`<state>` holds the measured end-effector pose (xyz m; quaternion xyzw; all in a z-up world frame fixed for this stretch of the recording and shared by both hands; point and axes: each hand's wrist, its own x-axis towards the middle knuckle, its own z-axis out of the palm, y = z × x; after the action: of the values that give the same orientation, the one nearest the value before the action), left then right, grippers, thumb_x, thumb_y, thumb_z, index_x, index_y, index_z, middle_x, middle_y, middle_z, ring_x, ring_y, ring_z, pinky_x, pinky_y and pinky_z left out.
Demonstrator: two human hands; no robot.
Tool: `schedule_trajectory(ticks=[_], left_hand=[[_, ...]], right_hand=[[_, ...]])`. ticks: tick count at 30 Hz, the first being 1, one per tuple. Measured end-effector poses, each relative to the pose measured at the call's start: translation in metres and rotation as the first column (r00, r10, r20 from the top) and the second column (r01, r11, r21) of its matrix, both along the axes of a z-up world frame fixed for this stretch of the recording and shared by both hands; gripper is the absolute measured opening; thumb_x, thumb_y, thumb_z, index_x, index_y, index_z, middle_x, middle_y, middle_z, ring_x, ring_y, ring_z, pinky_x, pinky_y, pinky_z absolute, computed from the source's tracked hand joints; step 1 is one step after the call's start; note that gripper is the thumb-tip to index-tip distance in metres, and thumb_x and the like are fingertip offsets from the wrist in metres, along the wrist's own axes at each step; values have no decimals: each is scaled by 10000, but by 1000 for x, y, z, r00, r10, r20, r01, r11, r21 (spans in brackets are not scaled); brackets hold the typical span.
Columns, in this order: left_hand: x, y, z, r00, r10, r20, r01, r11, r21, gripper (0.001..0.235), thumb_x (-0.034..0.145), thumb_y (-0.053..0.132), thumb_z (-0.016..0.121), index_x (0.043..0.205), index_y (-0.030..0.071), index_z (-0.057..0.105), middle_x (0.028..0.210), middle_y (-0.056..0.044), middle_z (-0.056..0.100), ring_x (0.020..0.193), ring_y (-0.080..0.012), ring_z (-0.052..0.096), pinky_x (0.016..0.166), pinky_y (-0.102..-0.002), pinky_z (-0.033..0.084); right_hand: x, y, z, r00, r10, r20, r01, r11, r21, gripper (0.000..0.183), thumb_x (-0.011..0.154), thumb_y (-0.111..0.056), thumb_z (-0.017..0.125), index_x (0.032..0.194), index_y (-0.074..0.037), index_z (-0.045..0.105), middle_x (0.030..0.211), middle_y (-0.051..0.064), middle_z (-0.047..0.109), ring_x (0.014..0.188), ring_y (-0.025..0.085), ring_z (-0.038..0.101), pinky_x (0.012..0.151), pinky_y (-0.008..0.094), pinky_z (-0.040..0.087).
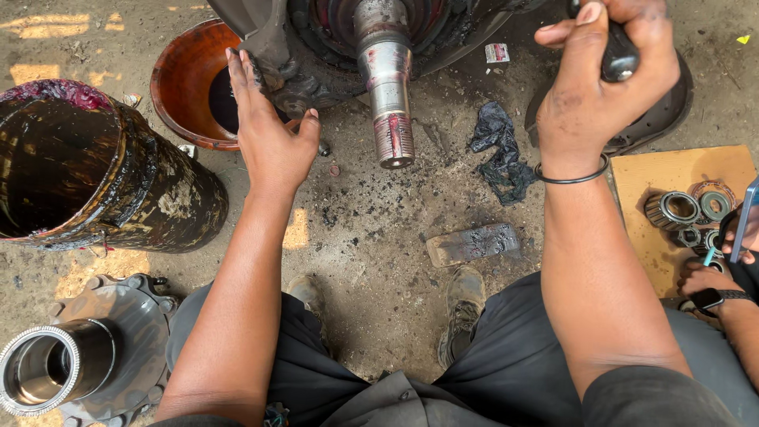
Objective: The person uses a screwdriver to scrape and clean a cylindrical metal shaft of a mechanical assembly. The person holds the shaft with one hand and scrapes the surface with the other, removing residue.
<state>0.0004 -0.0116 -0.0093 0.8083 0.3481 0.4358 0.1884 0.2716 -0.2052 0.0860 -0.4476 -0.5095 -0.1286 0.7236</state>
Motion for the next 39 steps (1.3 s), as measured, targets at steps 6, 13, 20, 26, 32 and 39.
schedule_trajectory(ticks=[6,13,20,26,32,39], left_hand=[[0,2,-1,1000,1,-3,-1,1000,-15,1013,914,69,802,1674,21,134,1731,-254,77,1575,-437,344,885,-277,615],[1,2,-3,1000,0,4,0,1000,7,1030,917,79,813,1674,16,117,1729,-266,72,1582,-445,329,886,-280,617],[-2,2,-1,1000,-17,-3,17,1000,-4,1019,916,66,799,1683,33,129,1735,-265,80,1585,-445,334,922,-293,611],[-1,3,-6,1000,-13,-11,13,1000,-1,1021,922,72,794,1682,32,114,1736,-265,90,1584,-443,351,921,-290,608],[-2,5,-11,1000,-5,-14,6,998,62,1006,922,64,798,1649,34,104,1733,-253,92,1593,-438,364,972,-292,606],[-3,4,-7,1000,-14,0,14,1000,3,1007,913,60,789,1684,48,141,1729,-271,95,1561,-432,399,915,-284,612]], right_hand=[[10,2,0,992,71,-101,-66,996,51,163,1153,-103,568,1087,46,566,938,99,627,685,256,695,654,381,628],[68,-6,-23,663,433,-610,-338,901,273,351,1110,-314,595,1120,36,620,957,169,654,788,288,630,712,416,499],[85,-1,-33,641,492,-590,-403,869,287,308,1123,-289,656,1116,17,618,936,163,648,781,291,618,714,418,494],[66,-19,-5,920,310,-238,-291,950,111,240,1199,-175,610,1095,39,583,911,233,671,755,368,654,666,451,530],[47,-12,-12,971,190,-147,-179,980,86,197,1226,-143,620,1189,36,547,989,206,664,751,345,692,696,423,574],[91,-12,-32,695,405,-594,-333,914,233,351,1168,-286,517,1097,56,546,915,225,619,764,338,637,701,432,530]])
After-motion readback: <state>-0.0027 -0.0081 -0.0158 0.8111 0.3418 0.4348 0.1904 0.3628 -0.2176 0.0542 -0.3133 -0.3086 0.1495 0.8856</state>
